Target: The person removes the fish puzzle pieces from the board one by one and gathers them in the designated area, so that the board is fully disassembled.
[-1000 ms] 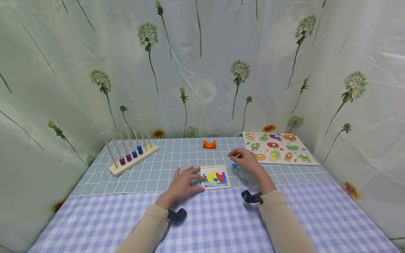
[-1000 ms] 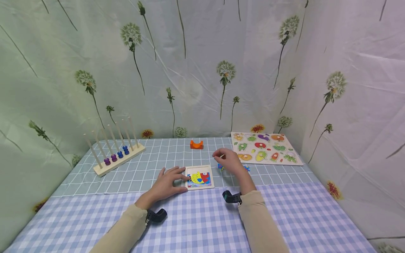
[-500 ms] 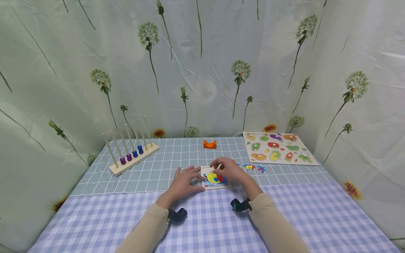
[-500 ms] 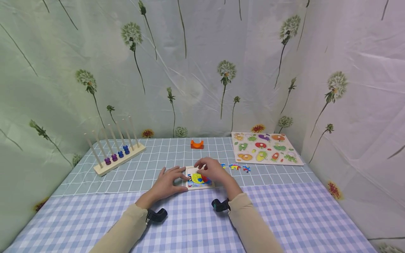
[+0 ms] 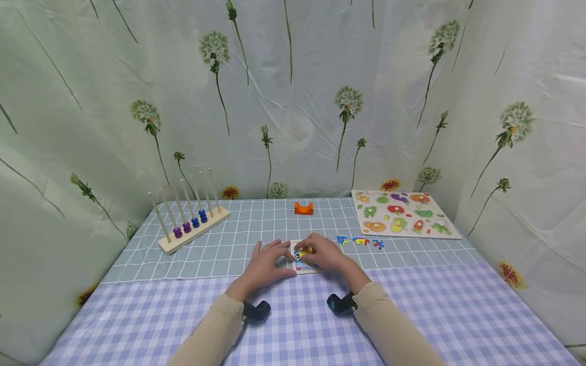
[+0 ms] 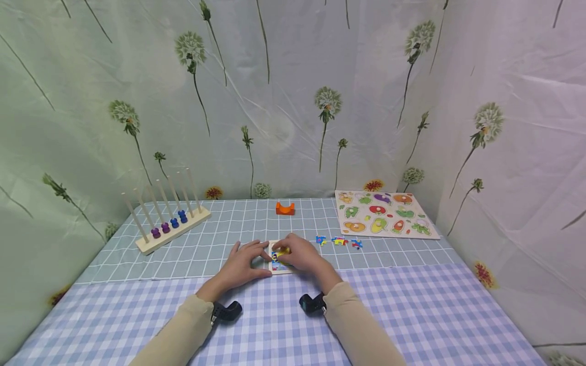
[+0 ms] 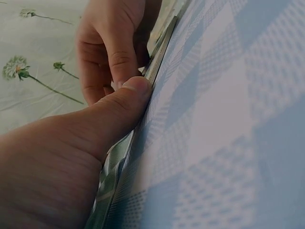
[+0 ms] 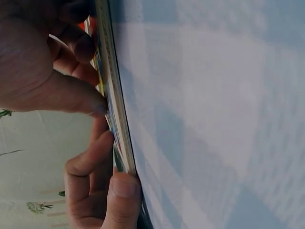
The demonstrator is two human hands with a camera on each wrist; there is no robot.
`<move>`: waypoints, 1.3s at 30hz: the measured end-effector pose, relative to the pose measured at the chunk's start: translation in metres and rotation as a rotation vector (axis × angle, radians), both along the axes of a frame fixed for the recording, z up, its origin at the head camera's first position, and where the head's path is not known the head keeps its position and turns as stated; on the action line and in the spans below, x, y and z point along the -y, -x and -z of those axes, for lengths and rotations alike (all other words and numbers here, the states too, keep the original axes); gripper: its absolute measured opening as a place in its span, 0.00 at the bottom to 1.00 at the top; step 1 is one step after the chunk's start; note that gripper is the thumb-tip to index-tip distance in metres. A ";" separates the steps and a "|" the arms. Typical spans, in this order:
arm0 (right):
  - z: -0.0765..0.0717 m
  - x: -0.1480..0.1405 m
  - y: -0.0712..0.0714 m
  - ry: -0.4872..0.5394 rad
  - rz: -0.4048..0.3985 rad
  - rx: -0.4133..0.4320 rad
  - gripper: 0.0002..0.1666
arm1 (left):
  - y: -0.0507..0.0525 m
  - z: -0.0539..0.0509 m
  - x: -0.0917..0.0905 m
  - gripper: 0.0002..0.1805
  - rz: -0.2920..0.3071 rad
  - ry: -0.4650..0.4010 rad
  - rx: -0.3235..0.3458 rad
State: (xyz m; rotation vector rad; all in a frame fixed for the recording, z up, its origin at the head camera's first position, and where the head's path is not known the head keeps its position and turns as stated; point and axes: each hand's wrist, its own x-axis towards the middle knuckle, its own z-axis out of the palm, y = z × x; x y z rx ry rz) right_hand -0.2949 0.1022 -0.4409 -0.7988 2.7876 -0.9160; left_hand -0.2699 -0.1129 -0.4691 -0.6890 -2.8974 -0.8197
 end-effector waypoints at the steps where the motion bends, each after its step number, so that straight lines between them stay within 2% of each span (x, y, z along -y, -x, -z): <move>1: 0.000 0.001 -0.001 -0.006 0.006 -0.002 0.16 | 0.000 0.000 0.000 0.15 0.000 0.000 -0.002; 6: -0.001 0.004 -0.002 -0.031 0.037 0.019 0.14 | 0.000 0.001 0.001 0.15 0.002 -0.011 -0.013; 14: -0.002 0.005 -0.003 -0.020 0.027 -0.007 0.15 | -0.001 0.001 0.001 0.15 0.006 -0.015 -0.032; 25: 0.004 0.004 0.001 0.008 0.021 0.006 0.15 | 0.000 0.001 0.000 0.14 0.005 -0.016 -0.019; 31: 0.001 0.001 0.000 0.025 0.012 0.042 0.14 | 0.000 0.000 0.000 0.15 0.000 -0.012 -0.014; 39: -0.004 -0.004 0.000 0.106 0.003 0.098 0.13 | -0.002 -0.001 0.000 0.15 0.000 -0.023 -0.001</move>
